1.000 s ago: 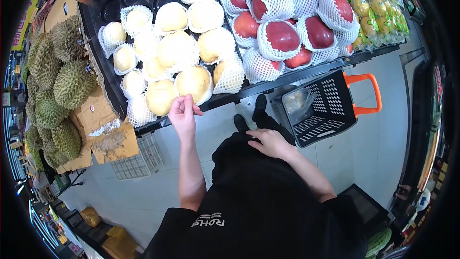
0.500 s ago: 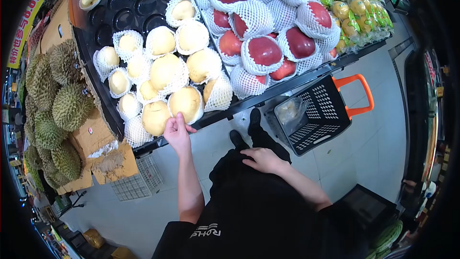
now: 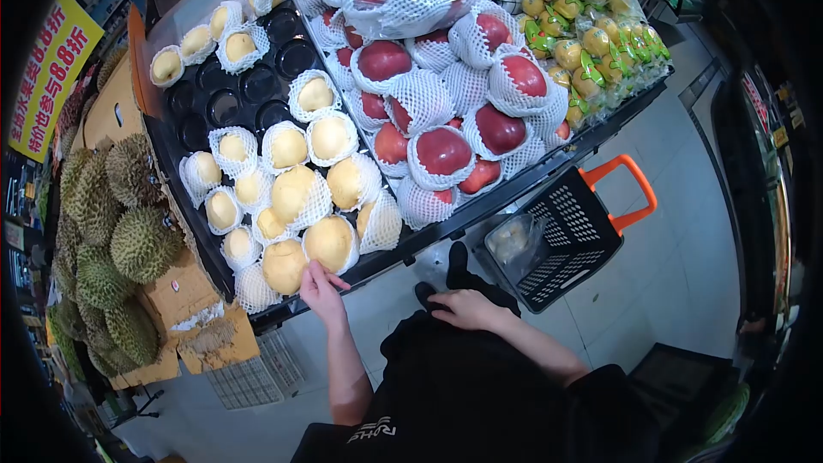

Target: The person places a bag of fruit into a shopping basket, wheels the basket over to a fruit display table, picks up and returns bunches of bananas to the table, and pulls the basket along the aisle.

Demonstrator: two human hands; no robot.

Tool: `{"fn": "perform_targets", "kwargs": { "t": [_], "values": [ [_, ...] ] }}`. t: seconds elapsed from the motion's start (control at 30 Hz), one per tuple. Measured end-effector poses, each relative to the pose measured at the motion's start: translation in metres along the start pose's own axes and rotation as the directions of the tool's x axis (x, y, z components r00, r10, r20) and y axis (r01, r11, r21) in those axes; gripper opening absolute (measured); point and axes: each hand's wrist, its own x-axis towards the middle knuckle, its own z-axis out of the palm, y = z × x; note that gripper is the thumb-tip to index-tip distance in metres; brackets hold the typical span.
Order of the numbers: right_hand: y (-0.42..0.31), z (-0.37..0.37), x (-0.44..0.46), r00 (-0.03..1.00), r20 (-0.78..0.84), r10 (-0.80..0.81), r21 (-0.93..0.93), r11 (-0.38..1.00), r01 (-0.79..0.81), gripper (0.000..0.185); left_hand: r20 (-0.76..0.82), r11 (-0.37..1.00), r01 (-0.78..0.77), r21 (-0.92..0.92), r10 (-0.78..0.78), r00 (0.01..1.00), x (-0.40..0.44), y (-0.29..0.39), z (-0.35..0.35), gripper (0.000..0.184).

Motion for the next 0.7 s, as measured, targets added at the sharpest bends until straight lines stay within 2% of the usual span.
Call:
{"fn": "perform_targets", "kwargs": {
  "t": [0.07,0.2,0.3,0.33,0.37,0.43,0.47,0.53,0.63,0.7],
  "values": [
    [0.002,-0.005,0.002,1.0,-0.009,-0.01,-0.002,1.0,0.01,0.042,0.001,0.998,0.041,-0.042,-0.041,0.999,-0.005,0.003,0.001,0.038],
    [0.006,-0.011,0.006,0.997,-0.039,-0.066,0.017,0.998,0.066,0.042,0.106,0.992,0.106,-0.063,-0.099,0.989,-0.031,0.003,0.014,0.037],
    [-0.001,-0.018,0.009,0.996,-0.029,-0.087,0.105,0.99,0.09,0.041,0.487,0.972,0.19,0.14,-0.234,0.842,-0.053,-0.011,0.03,0.033],
    [-0.005,-0.022,0.01,0.996,-0.036,-0.083,0.106,0.991,0.086,0.041,0.58,0.956,0.182,0.232,-0.286,0.763,-0.06,-0.017,0.035,0.032],
    [-0.01,-0.026,0.01,0.996,-0.008,-0.094,0.098,0.991,0.095,0.04,0.586,0.956,0.179,0.233,-0.285,0.759,-0.068,-0.02,0.039,0.032],
    [-0.015,-0.03,0.008,0.995,0.012,-0.104,0.093,0.99,0.102,0.039,0.699,0.914,-0.114,0.389,-0.212,0.683,-0.079,-0.02,0.044,0.03],
    [-0.016,-0.031,0.006,0.995,0.013,-0.095,0.136,0.986,0.093,0.038,0.707,0.914,-0.122,0.387,-0.21,0.675,-0.079,-0.018,0.043,0.03],
    [-0.013,-0.029,0.004,0.997,0.0,-0.071,0.182,0.981,0.07,0.037,0.697,0.934,0.015,0.356,-0.276,0.662,-0.081,-0.015,0.044,0.027],
    [-0.004,-0.015,0.002,0.997,-0.015,-0.07,0.191,0.979,0.072,0.033,0.7,0.897,-0.073,0.435,-0.286,0.654,-0.075,-0.019,0.034,0.026],
    [-0.003,-0.008,0.001,0.985,-0.074,-0.153,0.183,0.969,0.164,0.031,0.69,0.886,-0.081,0.457,-0.296,0.66,-0.072,-0.018,0.029,0.026]
  ]
}}
